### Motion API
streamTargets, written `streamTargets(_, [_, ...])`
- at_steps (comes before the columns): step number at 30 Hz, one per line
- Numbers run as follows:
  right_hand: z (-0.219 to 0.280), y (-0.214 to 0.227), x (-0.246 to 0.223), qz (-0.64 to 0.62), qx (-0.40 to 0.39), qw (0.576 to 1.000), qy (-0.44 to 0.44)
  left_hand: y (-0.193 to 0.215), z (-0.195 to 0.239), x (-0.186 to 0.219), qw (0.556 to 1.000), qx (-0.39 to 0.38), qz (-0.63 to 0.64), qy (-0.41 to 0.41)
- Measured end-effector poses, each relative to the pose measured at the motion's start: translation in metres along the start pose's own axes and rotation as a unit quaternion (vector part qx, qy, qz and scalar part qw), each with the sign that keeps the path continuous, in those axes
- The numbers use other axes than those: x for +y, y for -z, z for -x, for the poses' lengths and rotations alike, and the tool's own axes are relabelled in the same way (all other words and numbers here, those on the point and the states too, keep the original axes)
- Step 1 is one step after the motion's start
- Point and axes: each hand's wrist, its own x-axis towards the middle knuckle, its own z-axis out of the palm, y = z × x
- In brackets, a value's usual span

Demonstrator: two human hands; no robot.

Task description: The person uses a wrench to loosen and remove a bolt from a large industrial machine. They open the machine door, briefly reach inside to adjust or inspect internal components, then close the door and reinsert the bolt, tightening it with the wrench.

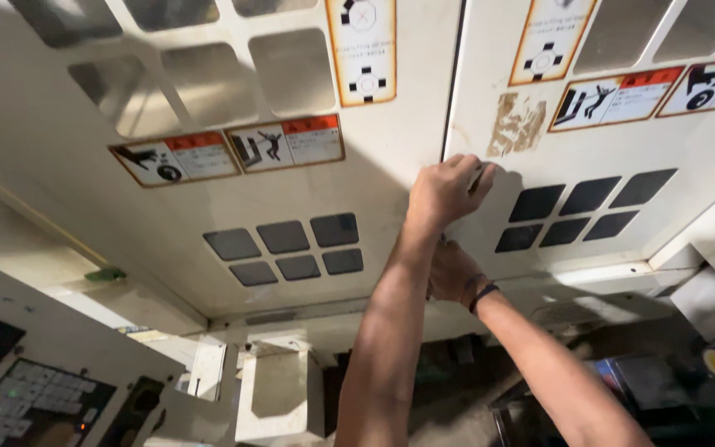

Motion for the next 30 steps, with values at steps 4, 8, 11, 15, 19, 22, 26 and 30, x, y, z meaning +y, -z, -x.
streamTargets(4, [-0.0006, -0.0018, 0.001, -0.014, -0.096, 0.995, -0.034, -0.0004, -0.0006, 0.0006, 1.0, 0.017, 0.011, -0.005])
streamTargets(8, [-0.0003, -0.0004, 0.0008, -0.019, -0.109, 0.993, -0.035, 0.0012, -0.0004, 0.0016, 1.0, 0.017, 0.018, -0.004])
streamTargets(11, [-0.0016, 0.0007, 0.0011, -0.015, -0.111, 0.993, -0.035, 0.0017, -0.0018, 0.0014, 1.0, 0.013, 0.012, -0.002])
streamTargets(15, [0.0002, 0.0025, -0.0011, 0.019, -0.149, 0.988, -0.019, 0.002, -0.0008, 0.0028, 1.0, 0.015, 0.012, -0.003])
streamTargets(19, [-0.0005, 0.0063, -0.0015, 0.013, -0.096, 0.995, -0.023, 0.0032, -0.0026, 0.0039, 1.0, 0.005, 0.002, 0.003])
streamTargets(22, [-0.0001, 0.007, -0.0004, 0.005, -0.118, 0.993, -0.021, 0.0031, -0.0023, 0.0039, 1.0, 0.013, 0.014, -0.003])
streamTargets(26, [0.0017, 0.0051, -0.0008, -0.007, -0.098, 0.995, -0.02, 0.0023, -0.0011, 0.0045, 1.0, 0.011, 0.006, -0.003])
streamTargets(30, [0.0012, 0.0012, 0.0, -0.006, -0.094, 0.995, -0.027, 0.0016, -0.0017, 0.0033, 1.0, 0.008, 0.013, -0.001])
